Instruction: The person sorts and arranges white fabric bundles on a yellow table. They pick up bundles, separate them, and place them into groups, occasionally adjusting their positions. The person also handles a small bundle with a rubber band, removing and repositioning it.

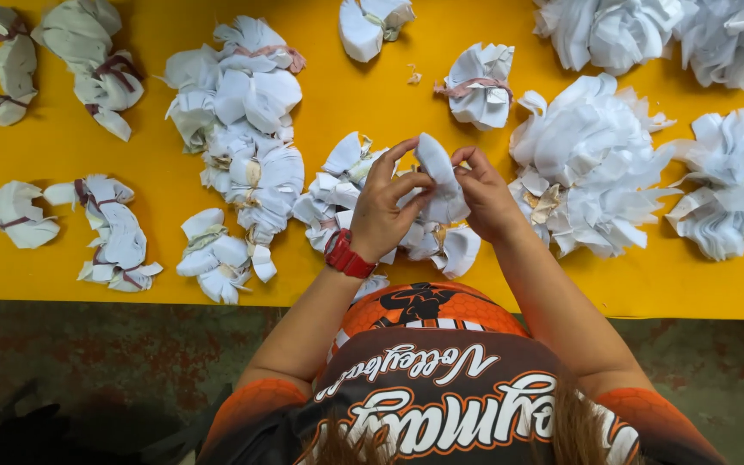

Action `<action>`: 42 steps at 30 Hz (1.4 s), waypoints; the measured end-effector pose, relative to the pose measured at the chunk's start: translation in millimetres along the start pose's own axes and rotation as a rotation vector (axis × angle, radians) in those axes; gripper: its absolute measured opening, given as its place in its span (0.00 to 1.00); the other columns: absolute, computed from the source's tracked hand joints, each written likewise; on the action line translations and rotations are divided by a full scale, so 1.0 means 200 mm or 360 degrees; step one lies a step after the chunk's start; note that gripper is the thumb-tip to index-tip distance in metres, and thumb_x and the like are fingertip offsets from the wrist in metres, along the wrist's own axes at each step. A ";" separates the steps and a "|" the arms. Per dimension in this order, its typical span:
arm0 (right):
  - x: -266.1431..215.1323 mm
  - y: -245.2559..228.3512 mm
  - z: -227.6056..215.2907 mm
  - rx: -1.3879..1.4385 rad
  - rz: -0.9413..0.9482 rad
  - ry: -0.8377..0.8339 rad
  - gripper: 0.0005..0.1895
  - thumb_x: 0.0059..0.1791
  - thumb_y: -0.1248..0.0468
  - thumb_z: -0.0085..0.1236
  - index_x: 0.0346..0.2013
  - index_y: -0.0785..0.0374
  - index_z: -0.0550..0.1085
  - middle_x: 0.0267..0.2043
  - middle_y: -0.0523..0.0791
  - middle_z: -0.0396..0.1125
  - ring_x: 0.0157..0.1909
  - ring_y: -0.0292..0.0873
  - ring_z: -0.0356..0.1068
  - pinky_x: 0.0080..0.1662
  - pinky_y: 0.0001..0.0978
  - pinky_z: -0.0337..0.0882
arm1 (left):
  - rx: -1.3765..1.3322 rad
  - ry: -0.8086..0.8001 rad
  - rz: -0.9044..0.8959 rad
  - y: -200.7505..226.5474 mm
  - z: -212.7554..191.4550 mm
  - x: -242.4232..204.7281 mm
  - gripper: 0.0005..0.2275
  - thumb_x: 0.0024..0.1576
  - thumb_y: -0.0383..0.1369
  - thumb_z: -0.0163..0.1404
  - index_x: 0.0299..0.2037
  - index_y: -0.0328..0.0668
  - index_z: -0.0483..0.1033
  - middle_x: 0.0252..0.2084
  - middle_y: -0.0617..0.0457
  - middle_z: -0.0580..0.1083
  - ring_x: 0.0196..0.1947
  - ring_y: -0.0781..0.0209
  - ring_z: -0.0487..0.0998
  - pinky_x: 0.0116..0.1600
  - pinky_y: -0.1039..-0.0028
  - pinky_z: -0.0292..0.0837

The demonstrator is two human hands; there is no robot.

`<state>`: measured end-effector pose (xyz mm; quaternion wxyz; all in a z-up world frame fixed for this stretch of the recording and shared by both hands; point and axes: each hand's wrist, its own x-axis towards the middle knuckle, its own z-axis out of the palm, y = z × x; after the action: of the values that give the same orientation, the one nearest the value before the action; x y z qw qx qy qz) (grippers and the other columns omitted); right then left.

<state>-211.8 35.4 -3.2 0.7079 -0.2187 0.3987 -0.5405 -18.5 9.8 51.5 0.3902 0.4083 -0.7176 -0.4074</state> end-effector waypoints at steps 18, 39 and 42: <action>-0.22 0.03 -0.06 -0.0120 0.0118 -0.0143 0.43 0.44 0.26 0.42 0.51 0.60 0.66 0.56 0.55 0.68 0.58 0.56 0.71 0.58 0.51 0.72 | -0.0041 -0.0233 0.0135 0.23 -0.10 -0.10 0.19 0.62 0.21 0.50 0.60 0.54 0.77 0.68 0.44 0.65 0.68 0.38 0.67 0.68 0.55 0.68; 0.82 0.08 -0.13 -0.0856 -0.0420 0.0549 0.18 0.44 0.72 0.66 0.44 0.61 0.68 0.37 0.36 0.56 0.39 0.31 0.62 0.39 0.19 0.67 | 0.1016 0.0360 -0.0132 -0.84 -0.15 -0.42 0.23 0.60 0.48 0.55 0.61 0.48 0.73 0.64 0.42 0.68 0.67 0.37 0.66 0.69 0.45 0.54; 1.05 -0.01 0.03 -0.1507 -0.0797 0.0513 0.20 0.47 0.69 0.68 0.45 0.53 0.65 0.43 0.44 0.67 0.50 0.50 0.72 0.51 0.42 0.73 | 0.1067 0.0419 -0.0081 -0.91 -0.14 -0.45 0.24 0.59 0.52 0.53 0.62 0.55 0.72 0.62 0.48 0.69 0.64 0.43 0.69 0.65 0.50 0.62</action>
<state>-187.5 -163.3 -66.5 0.3124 -0.5154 0.6370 -0.4806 87.9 22.7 -123.5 0.3134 0.5802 -0.7447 -0.1028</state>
